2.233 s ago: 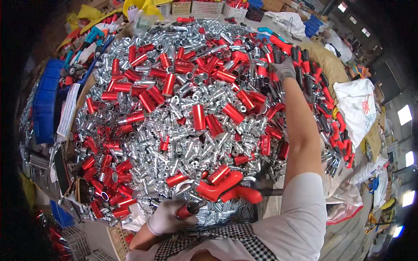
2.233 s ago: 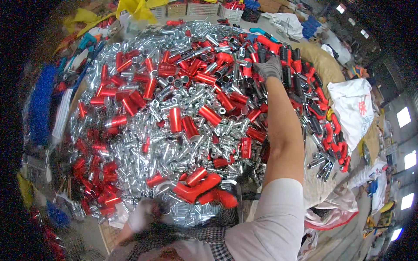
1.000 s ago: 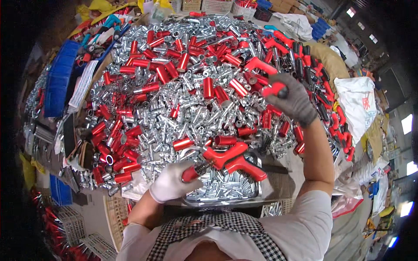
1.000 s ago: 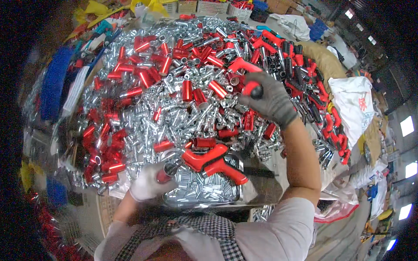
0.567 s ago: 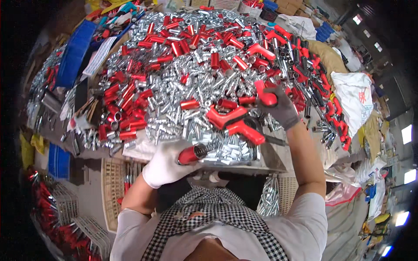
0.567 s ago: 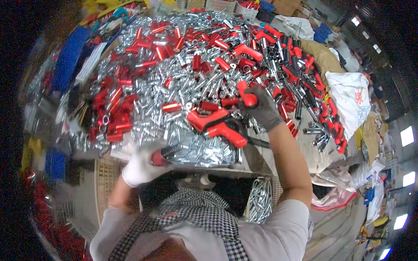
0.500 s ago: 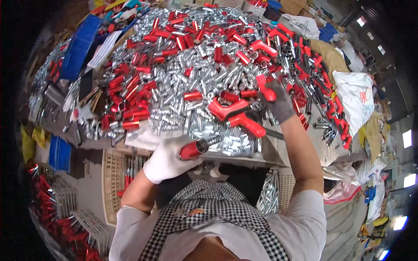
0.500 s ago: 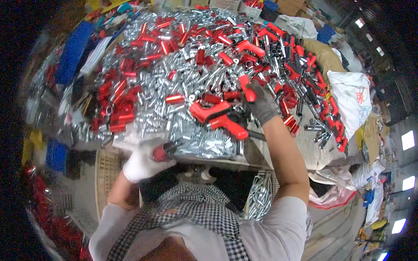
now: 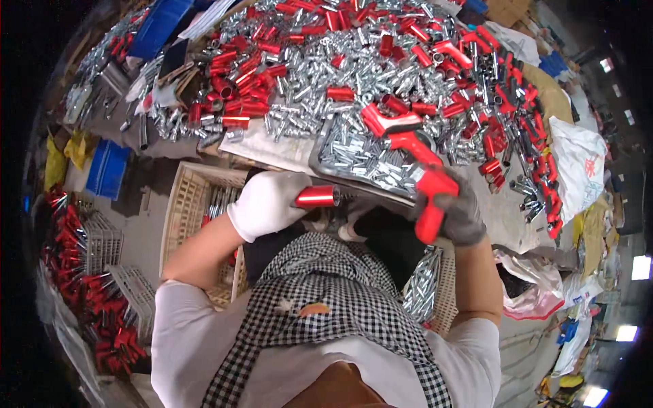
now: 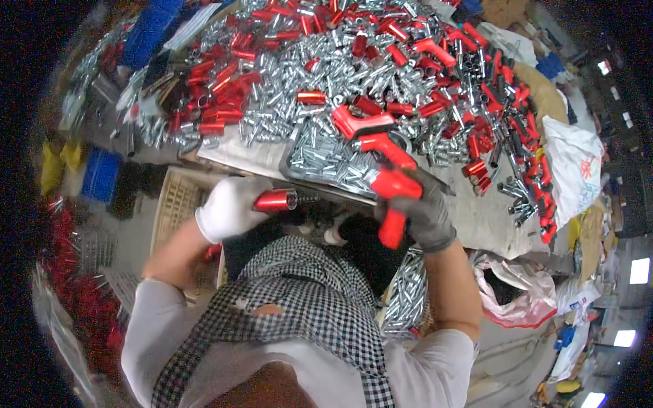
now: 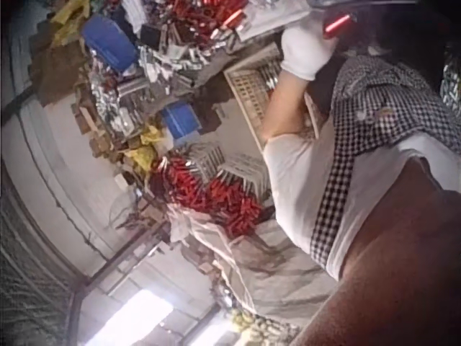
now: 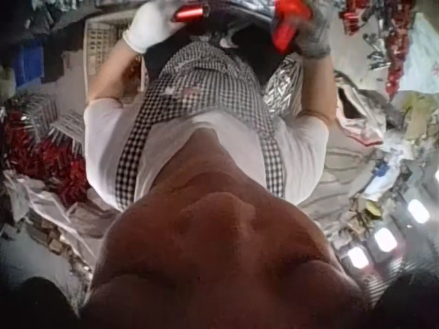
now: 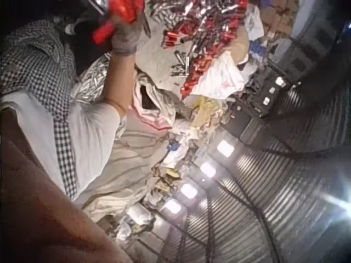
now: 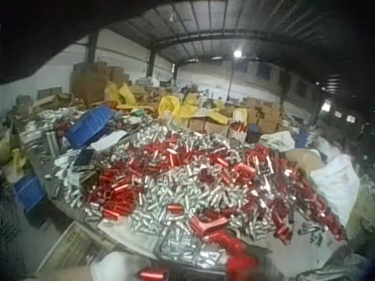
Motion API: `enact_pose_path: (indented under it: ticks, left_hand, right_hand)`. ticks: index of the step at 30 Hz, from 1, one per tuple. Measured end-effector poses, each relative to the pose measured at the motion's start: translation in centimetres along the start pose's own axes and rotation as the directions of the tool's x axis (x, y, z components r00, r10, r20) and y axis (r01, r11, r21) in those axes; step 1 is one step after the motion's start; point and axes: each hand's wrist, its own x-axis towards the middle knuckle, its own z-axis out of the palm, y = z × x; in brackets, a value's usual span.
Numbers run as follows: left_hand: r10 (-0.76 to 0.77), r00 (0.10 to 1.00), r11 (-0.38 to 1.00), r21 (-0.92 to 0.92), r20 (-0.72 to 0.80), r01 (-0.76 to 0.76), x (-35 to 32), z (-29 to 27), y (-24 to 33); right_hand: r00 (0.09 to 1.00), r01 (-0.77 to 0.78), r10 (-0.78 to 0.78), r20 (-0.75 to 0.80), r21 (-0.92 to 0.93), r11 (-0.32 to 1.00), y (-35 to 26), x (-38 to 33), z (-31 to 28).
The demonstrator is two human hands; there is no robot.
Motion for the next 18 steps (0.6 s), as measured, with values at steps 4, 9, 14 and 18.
enact_pose_path:
  ticks: [4,9,14,18]
  left_hand:
    - [0.068,0.992,0.992,0.098,0.103,-0.078,0.3,0.0,0.7]
    - [0.128,0.953,0.979,0.117,0.276,-0.165,0.6,1.0,2.2]
    - [0.083,0.721,0.948,-0.277,0.688,0.156,0.9,2.4,2.4]
    - [0.341,0.317,0.678,-0.465,0.885,0.569,1.2,4.0,2.2]
  right_hand:
    - [0.984,-0.059,0.141,0.111,-0.542,0.838,0.3,-1.8,0.2]
    - [0.951,-0.061,0.21,0.226,-0.53,0.846,1.3,-2.1,1.4]
    - [0.636,0.766,-0.1,0.765,-0.642,-0.041,1.8,-2.0,1.4]
    - [0.296,0.927,0.007,0.955,-0.286,-0.244,2.4,-1.6,2.7]
